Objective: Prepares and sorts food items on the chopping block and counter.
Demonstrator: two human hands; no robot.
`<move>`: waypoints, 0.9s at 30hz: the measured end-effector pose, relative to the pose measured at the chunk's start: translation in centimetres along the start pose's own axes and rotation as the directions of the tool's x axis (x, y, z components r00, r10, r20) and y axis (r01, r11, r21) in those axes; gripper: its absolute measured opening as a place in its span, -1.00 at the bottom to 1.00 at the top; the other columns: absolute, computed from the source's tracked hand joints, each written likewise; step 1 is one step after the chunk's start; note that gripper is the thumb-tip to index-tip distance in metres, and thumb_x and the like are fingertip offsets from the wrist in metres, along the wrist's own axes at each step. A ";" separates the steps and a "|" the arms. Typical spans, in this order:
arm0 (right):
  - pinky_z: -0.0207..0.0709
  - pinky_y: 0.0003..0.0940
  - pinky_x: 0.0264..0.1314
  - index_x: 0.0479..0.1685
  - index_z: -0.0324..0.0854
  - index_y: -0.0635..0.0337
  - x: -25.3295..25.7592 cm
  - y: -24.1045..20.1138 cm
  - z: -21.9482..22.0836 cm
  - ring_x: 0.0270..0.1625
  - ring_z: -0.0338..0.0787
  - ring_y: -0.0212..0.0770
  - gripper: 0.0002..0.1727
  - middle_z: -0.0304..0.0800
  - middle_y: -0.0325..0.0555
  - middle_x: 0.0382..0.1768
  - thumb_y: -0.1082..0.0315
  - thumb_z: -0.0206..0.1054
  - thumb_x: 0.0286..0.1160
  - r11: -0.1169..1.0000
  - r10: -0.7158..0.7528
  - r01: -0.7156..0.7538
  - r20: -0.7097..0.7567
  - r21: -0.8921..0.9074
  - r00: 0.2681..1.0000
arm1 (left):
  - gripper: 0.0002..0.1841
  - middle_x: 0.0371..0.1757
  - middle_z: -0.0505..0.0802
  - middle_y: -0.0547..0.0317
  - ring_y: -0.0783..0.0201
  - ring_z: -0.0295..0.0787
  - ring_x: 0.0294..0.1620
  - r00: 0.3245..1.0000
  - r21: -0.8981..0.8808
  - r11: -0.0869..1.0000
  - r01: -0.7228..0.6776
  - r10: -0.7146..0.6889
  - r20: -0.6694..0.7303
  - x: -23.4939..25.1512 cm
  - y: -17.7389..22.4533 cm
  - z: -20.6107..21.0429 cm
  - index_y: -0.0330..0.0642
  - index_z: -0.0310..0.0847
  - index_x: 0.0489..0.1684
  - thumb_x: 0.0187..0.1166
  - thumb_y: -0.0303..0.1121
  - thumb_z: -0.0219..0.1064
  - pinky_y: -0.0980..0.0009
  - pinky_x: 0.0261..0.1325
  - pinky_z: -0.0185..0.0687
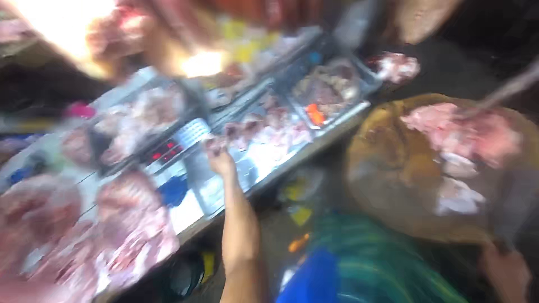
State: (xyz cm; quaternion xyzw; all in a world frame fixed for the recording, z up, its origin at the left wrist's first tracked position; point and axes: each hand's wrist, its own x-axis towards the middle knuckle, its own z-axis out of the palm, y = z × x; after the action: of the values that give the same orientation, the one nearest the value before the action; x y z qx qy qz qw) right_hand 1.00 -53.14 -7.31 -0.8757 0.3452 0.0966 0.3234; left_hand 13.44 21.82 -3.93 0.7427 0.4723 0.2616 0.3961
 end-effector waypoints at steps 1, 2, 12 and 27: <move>0.61 0.44 0.09 0.65 0.35 0.36 -0.4 -0.4 -0.2 -0.02 0.79 0.38 -0.21 0.70 0.50 0.16 -0.17 0.18 0.73 0.999 0.032 -0.032 -0.012 0.036 0.999 | -0.58 0.12 0.82 -0.18 0.05 0.79 0.07 0.984 -0.036 0.996 -0.080 0.085 0.159 -5.4 2.2 2.9 -0.38 0.61 0.28 0.69 -0.18 0.27 0.01 0.20 0.70; 0.64 0.41 -0.01 0.63 0.36 0.33 -0.3 -0.1 -0.4 -0.11 0.79 0.35 -0.22 0.73 0.46 0.08 -0.18 0.17 0.74 0.997 0.060 -0.059 -0.015 0.050 0.998 | -0.61 0.07 0.83 -0.13 0.13 0.80 -0.01 0.920 -0.068 0.986 -0.149 0.164 0.357 -11.6 4.6 5.7 -0.38 0.64 0.24 0.74 -0.20 0.23 0.08 0.13 0.72; 0.73 0.23 -0.04 0.55 0.41 0.25 3.1 4.6 -1.1 -0.16 0.87 0.16 -0.22 0.80 0.25 -0.04 -0.29 0.13 0.70 0.996 0.067 -0.069 0.036 0.052 0.997 | -0.62 0.46 0.72 0.00 -0.06 0.57 0.54 -0.316 -0.521 0.220 -0.825 0.584 0.748 -50.8 16.2 28.1 0.08 0.76 0.33 0.55 -0.34 0.34 -0.08 0.56 0.51; 0.75 0.19 -0.08 0.59 0.37 0.28 4.1 7.6 -1.1 -0.23 0.87 0.13 -0.19 0.81 0.24 -0.10 -0.28 0.15 0.70 0.978 0.023 -0.043 0.102 0.203 0.995 | -0.61 0.68 0.55 0.07 -0.14 0.36 0.71 -0.377 -0.388 -0.009 -0.922 0.253 0.891 -52.4 20.8 32.7 0.15 0.84 0.20 0.43 -0.01 0.46 -0.26 0.60 0.39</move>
State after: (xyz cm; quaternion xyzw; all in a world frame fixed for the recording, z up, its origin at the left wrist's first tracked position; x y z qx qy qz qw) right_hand -1.06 -60.26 -11.86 -0.8261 0.3515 0.1092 0.4266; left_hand 26.83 -41.91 -5.23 0.9070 -0.3837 -0.1705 0.0338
